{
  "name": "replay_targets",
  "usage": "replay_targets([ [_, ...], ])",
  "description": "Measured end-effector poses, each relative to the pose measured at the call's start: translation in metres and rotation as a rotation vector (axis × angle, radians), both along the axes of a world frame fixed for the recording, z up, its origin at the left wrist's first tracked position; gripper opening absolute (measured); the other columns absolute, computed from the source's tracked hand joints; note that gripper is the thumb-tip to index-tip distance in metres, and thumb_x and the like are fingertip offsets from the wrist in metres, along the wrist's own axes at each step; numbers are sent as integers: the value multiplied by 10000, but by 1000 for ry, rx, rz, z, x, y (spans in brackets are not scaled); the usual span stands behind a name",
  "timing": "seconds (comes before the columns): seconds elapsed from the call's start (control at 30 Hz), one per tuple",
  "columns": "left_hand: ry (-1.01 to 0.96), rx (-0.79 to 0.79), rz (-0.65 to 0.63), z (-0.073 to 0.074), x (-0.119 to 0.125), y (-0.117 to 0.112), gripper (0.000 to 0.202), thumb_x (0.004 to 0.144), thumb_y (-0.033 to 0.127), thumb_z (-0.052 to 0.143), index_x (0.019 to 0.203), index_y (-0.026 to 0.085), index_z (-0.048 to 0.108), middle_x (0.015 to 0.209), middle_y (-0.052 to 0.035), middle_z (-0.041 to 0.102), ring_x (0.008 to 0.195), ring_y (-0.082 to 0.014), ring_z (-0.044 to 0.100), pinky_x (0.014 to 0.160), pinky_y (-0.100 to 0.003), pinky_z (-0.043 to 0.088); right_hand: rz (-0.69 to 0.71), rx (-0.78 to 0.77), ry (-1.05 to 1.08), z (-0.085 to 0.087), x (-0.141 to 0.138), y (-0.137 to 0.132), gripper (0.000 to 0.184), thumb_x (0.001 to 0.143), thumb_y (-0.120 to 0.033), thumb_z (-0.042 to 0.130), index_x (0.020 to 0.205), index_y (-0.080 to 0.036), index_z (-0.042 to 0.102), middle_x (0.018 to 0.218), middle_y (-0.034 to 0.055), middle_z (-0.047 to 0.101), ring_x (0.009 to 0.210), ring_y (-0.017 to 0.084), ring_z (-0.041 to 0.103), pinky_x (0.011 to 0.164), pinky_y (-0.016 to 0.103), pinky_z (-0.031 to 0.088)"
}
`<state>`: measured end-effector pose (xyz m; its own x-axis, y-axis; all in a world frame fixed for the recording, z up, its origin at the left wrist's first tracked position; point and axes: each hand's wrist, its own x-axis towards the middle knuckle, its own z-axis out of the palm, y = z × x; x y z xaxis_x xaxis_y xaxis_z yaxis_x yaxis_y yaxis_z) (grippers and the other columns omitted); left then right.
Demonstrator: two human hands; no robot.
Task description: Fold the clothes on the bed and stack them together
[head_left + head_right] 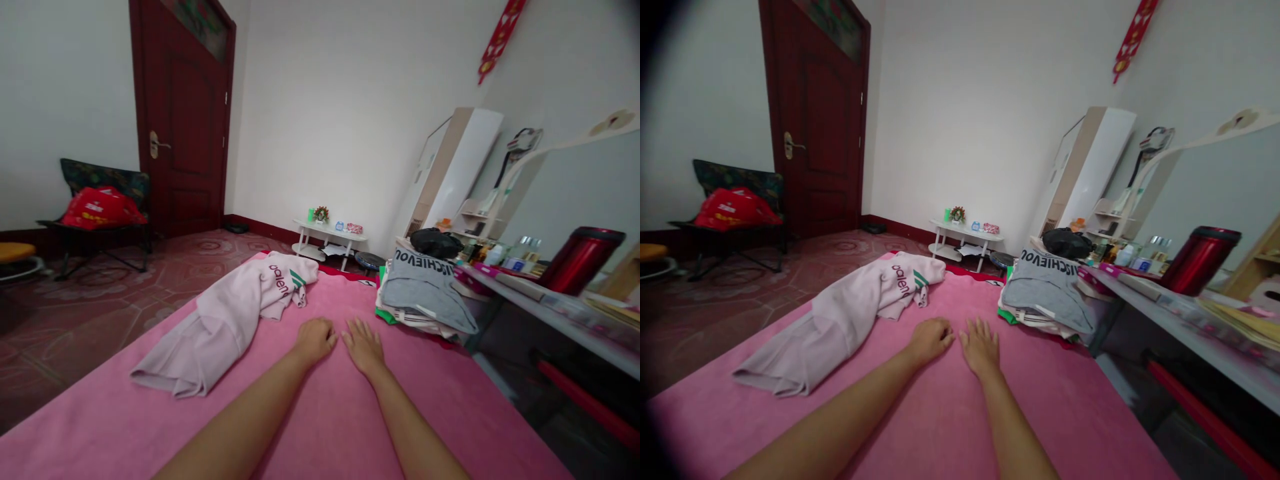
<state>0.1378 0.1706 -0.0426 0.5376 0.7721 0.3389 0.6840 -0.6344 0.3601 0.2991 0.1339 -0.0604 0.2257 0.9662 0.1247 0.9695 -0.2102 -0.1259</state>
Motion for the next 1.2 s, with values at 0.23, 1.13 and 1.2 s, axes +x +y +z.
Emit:
replay_targets([
  [0.23,-17,27,-9,1,-18,-31,245,864,326,500,1016,172,616,1070,-117,590,1014,-245,528,892,-356,403,-55,32,-13,5,-13,-28,562,938,-473,298,1438,-223,353,1516,98,295,1392,292,247,1091,550,197],
  [1.13,-608,-127,1124,28,-197,30,621,694,275,616,1285,130,489,1148,-204,618,1060,-378,579,823,-447,457,202,509,650,-9,20,-36,246,724,-280,548,850,-180,735,1065,112,700,1043,235,631,990,393,443],
  [1.2,-613,-138,1071,29,-205,32,562,689,272,618,1232,138,559,1089,-185,655,1010,-364,609,795,-425,470,201,501,644,-8,19,-36,252,725,-274,544,857,-176,735,1075,115,696,1047,233,628,992,390,439],
])
